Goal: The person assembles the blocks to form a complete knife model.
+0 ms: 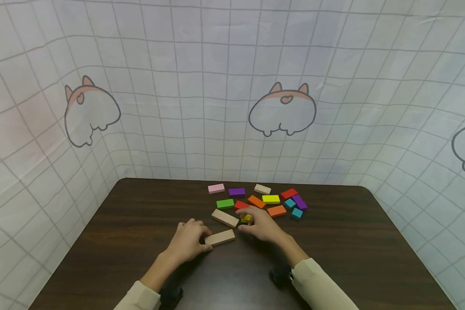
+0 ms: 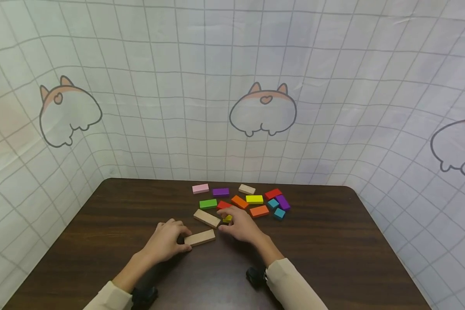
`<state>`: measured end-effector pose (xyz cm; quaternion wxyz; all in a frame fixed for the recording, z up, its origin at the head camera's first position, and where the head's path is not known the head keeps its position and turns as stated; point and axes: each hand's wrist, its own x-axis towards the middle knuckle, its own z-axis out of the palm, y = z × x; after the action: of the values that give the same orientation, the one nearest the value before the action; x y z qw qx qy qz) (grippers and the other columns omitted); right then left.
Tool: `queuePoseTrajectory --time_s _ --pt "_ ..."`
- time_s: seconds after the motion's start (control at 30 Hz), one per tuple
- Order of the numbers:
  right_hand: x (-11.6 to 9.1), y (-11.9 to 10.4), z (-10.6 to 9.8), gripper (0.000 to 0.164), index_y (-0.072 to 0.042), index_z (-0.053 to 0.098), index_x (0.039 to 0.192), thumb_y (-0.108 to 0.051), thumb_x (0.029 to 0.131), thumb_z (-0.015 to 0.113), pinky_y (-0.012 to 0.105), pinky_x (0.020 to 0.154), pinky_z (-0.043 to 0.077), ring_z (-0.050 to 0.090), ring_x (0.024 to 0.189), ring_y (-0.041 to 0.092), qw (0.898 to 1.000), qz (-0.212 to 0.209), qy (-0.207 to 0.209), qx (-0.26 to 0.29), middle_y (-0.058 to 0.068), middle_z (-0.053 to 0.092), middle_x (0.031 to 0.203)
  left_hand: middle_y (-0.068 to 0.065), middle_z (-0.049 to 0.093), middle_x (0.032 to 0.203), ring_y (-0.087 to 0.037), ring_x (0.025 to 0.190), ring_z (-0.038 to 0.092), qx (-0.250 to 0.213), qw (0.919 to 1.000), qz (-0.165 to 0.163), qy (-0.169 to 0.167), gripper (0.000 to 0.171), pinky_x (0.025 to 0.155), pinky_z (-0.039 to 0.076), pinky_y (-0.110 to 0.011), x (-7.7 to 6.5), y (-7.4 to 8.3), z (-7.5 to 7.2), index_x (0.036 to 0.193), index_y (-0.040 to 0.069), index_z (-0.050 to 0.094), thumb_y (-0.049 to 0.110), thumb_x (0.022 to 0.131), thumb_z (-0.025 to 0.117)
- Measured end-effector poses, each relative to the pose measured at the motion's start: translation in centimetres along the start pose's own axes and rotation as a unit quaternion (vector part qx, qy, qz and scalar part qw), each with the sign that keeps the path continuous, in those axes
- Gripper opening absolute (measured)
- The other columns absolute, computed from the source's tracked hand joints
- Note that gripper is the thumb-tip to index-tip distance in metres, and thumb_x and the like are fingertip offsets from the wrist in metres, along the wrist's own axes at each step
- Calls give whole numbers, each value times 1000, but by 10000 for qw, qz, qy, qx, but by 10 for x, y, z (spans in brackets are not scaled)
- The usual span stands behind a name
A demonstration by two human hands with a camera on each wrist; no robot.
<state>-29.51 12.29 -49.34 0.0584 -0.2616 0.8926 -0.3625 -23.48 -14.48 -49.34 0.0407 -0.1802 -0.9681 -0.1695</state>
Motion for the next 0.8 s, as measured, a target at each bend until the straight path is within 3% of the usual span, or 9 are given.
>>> queuePoseTrajectory --time_s 0.13,0.37,0.6,0.8 --pt "8 -2 3 43 -14 65 135 -20 93 76 31 76 53 58 83 15 9999 12 -73 -99 5 69 123 8 67 88 -12 86 53 -173 9998 18 6 28 82 44 -45 0 -3 -1 98 18 80 32 76 91" --pt "20 -7 9 40 -17 70 128 -27 90 80 45 96 53 64 102 17 9968 176 -55 -774 0 71 115 7 69 92 -12 87 55 -532 9986 -22 -57 27 84 46 -46 0 -12 -3 100 18 80 27 77 91" --pt "27 -10 15 41 -21 73 123 -31 85 85 37 78 53 63 89 13 9924 309 75 -1188 -4 72 104 5 70 95 -14 90 58 -786 9968 17 -129 27 87 48 -50 -1 -18 -6 102 17 80 23 78 90" --pt "29 -10 17 44 -20 71 129 -24 87 83 32 70 50 57 78 12 9931 324 108 -1123 -1 72 105 4 70 95 -15 90 59 -922 9955 112 -174 27 84 49 -46 -1 -22 -8 104 16 80 21 79 89"
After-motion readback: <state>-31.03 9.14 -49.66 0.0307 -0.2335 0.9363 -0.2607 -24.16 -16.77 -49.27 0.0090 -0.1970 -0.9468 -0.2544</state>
